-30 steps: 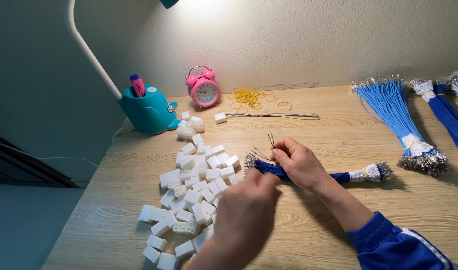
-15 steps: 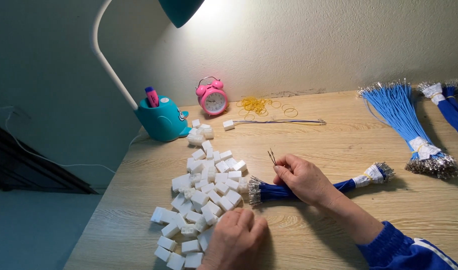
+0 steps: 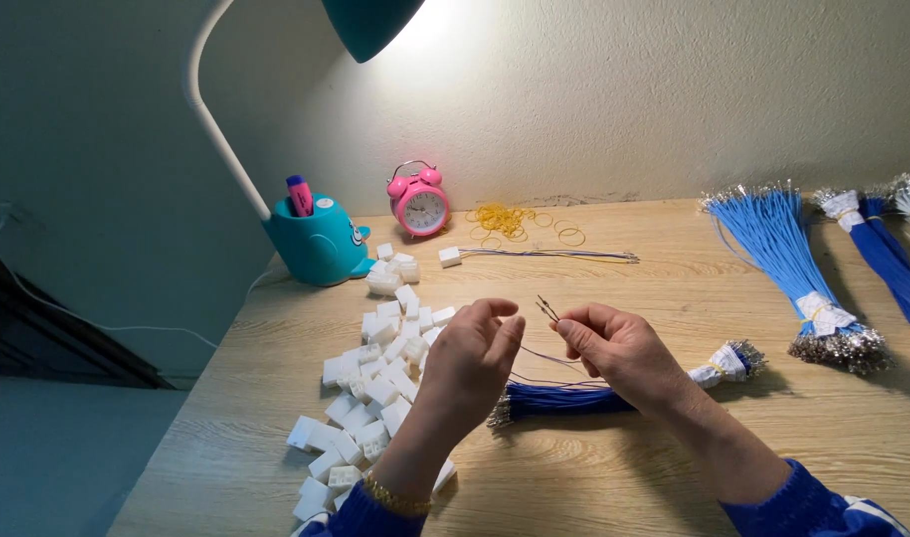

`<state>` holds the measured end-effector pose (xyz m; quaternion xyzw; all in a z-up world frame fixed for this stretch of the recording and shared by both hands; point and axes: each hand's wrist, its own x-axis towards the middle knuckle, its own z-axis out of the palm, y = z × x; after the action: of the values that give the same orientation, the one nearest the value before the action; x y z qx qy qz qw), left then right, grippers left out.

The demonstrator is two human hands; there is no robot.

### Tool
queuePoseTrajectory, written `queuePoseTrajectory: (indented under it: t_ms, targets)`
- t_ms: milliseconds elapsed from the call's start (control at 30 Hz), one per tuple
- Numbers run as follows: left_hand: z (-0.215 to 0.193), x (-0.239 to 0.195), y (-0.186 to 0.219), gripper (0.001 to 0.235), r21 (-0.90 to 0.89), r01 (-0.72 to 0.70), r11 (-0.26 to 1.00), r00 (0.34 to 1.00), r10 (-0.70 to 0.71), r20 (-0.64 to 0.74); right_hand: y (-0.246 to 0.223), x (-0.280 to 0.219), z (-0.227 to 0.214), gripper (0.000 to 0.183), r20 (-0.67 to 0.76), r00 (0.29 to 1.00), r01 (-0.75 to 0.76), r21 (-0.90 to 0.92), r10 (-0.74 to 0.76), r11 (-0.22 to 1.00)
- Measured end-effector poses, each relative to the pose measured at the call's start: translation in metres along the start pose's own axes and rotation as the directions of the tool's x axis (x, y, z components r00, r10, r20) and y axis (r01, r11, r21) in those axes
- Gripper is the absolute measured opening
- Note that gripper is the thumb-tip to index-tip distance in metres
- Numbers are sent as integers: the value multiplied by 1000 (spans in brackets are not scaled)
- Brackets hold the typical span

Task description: The person pours white plastic connectors onto a wooden table and then inserts blue wires into them. They handle bundles of wires, separate individual strands, and repeatedly fit the wires into the connectors by hand.

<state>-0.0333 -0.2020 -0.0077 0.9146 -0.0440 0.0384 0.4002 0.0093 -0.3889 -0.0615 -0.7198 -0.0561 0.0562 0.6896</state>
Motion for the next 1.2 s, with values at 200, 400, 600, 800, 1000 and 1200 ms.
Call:
queuePoseTrajectory:
  t_ms: [200,400,600,800,1000,1200]
  targets:
    - [31,13,-14,22,-517,-2,856,999,19,28,2,-2,-1,16,-64,996,60,-68,-64,996]
    - [28,17,-25,14,-376,72,924,997,-62,39,-2,0,2,15,-77,997,12,-75,-18,997]
    - [7,14,-18,14,-197,175,965,979,-150,137,0,0,2,15,-175,984,55,144,-29,988]
    - [-25,5,-4,26,-127,170,977,953,-130,272,-8,-3,4,16,-109,993,43,81,-34,996]
    - [-3,24,-39,50,-689,80,721,992,6,122,-28,-14,9,13,-7,999,53,-113,-54,992]
    - [21,26,-45,38,-804,179,567,963,65,261,-15,-8,5,12,-22,998,47,-128,-51,991]
